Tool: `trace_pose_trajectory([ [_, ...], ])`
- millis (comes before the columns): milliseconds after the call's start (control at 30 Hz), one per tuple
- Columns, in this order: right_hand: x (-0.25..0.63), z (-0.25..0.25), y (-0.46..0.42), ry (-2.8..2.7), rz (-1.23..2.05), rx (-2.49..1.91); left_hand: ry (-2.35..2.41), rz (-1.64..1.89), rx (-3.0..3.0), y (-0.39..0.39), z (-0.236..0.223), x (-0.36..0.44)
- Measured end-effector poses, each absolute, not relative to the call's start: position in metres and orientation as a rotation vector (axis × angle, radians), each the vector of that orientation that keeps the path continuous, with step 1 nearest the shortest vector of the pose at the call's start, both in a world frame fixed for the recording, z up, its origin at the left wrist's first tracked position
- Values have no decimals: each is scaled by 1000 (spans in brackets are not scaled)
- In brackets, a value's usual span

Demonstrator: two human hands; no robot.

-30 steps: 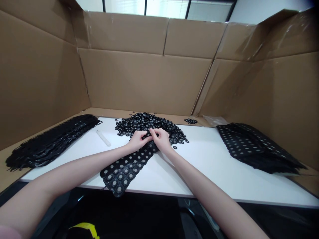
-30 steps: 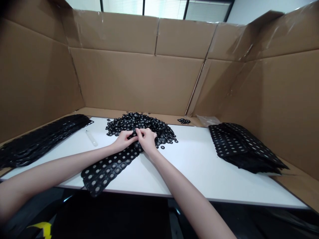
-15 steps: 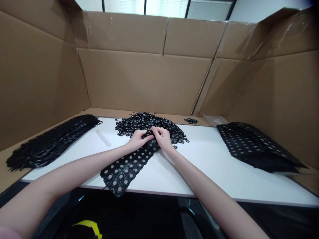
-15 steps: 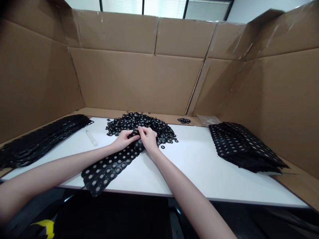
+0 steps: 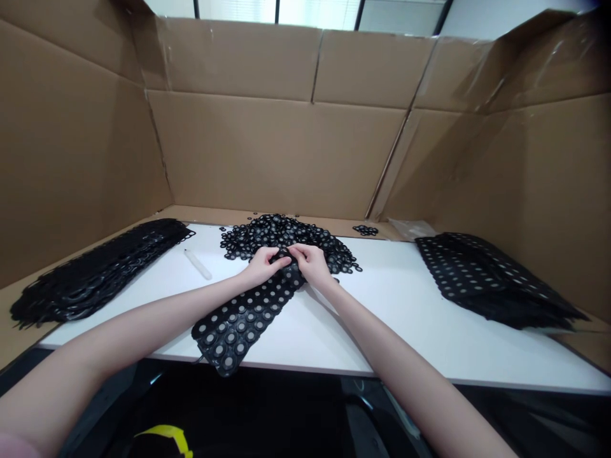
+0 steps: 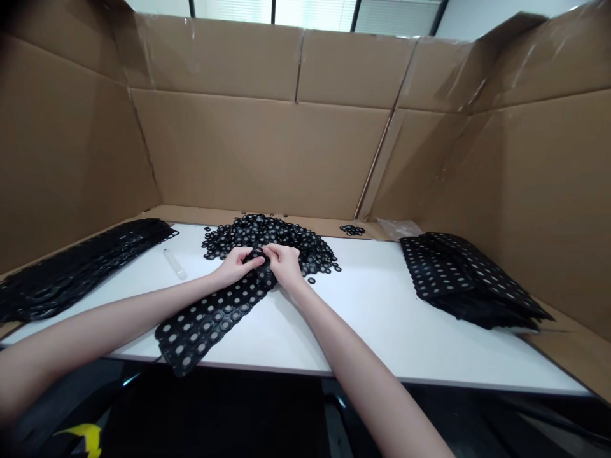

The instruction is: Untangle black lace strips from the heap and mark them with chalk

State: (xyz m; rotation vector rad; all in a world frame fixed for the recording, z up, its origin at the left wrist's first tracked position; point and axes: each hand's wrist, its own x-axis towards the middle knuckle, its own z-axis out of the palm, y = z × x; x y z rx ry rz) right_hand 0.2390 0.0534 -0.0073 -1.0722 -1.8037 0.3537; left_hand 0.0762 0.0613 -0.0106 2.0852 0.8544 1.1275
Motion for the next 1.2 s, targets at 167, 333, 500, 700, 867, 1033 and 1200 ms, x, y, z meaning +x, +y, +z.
trace_pose_trajectory([
  [167,239,-8,54,-1713,386,-1088,836,1099,2099,60,-9,76],
  [333,240,-4,46,-1798,399,-1025,905,1095,2131,59,-8,78],
  [500,238,-5,55,-1689,385,-1102,898,1068,2198,60,-9,78],
  [700,244,-8,71,-1518,417,-1153,837,1068,2166,58,-7,78],
  [867,242,-8,73,-1465,376,-1138,847,1084,2115,60,-8,78],
  [1033,240,-9,72,-1420,360,-1140,826,1099,2076,63,-11,78],
  [1200,238,-13,71,-1392,388,-1142,799,1089,2017,61,-10,78],
])
